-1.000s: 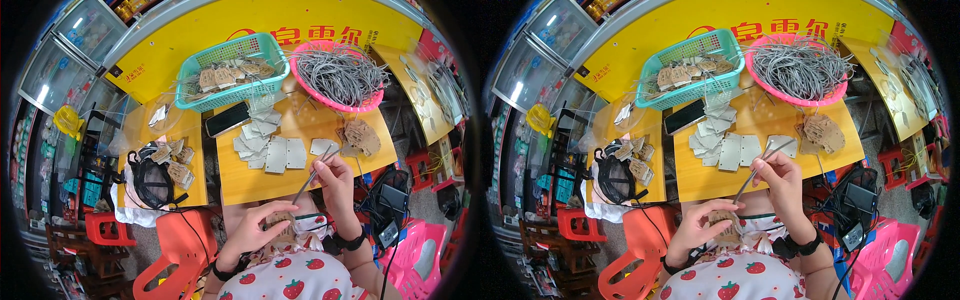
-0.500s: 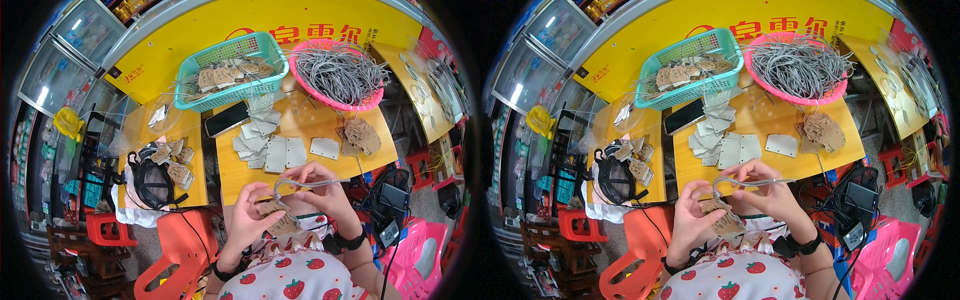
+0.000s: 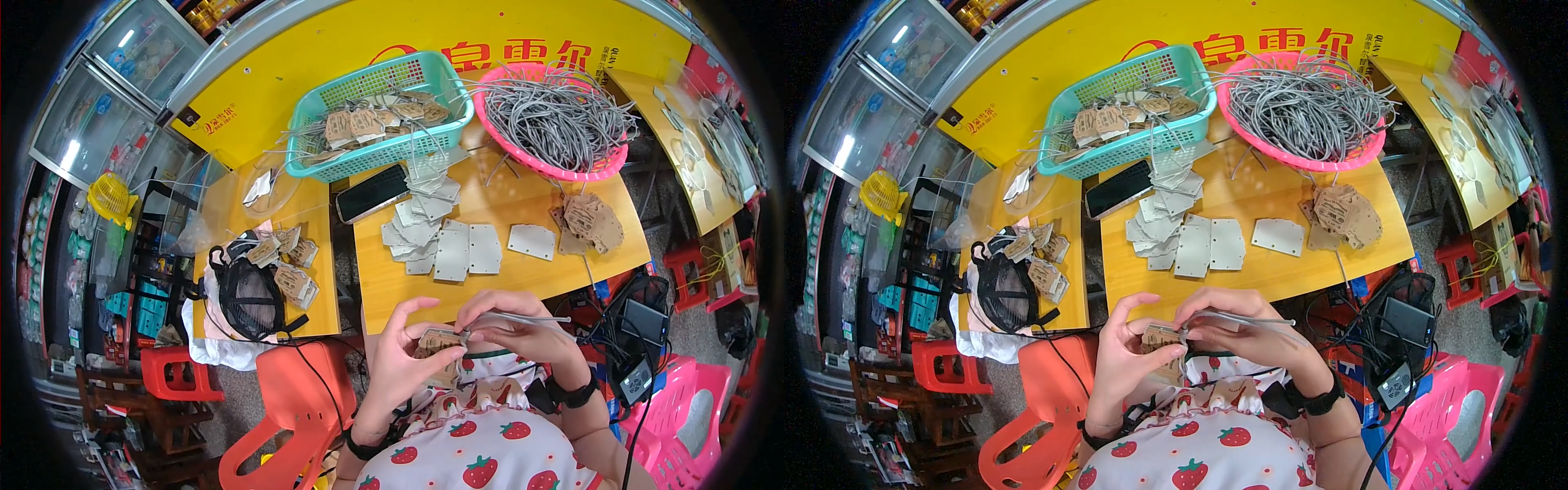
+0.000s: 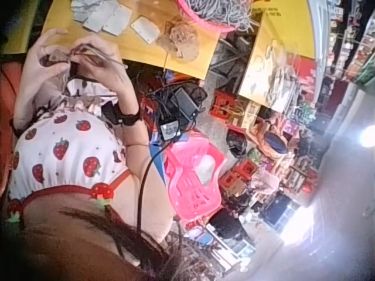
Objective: The user is attaching tags to shoe components using strings.
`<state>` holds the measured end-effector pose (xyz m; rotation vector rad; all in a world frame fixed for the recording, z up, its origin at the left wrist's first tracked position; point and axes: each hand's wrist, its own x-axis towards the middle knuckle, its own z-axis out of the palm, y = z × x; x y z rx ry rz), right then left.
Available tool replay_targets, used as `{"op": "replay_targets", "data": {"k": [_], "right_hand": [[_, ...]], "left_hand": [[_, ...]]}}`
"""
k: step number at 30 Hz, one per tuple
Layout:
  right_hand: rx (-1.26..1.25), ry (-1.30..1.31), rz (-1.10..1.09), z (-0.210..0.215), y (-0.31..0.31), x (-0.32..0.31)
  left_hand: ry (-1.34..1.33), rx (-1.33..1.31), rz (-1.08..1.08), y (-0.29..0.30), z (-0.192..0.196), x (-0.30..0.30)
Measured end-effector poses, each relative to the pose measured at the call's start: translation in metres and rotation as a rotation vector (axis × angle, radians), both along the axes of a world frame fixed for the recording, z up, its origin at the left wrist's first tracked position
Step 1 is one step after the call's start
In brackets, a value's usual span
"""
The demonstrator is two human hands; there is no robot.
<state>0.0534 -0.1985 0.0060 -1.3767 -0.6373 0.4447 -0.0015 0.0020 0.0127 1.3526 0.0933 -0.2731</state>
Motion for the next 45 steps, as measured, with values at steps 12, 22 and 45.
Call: {"op": "replay_targets", "data": {"k": [12, 22, 45], "right_hand": [[0.0, 0.243, -0.206, -0.007, 0.014, -0.008], [0.088, 0.363, -0.199, -0.01, 0.013, -0.006], [0.191, 0.308, -0.462, -0.012, 0.015, -0.006]], "left_hand": [[-0.194, 0.415, -0.004, -0.01, 0.005, -0.003], [-0.107, 0.315, 0.019, -0.008, 0.001, -0.002], [-0.437, 0.508, -0.191, -0.013, 0.009, 0.004]]}}
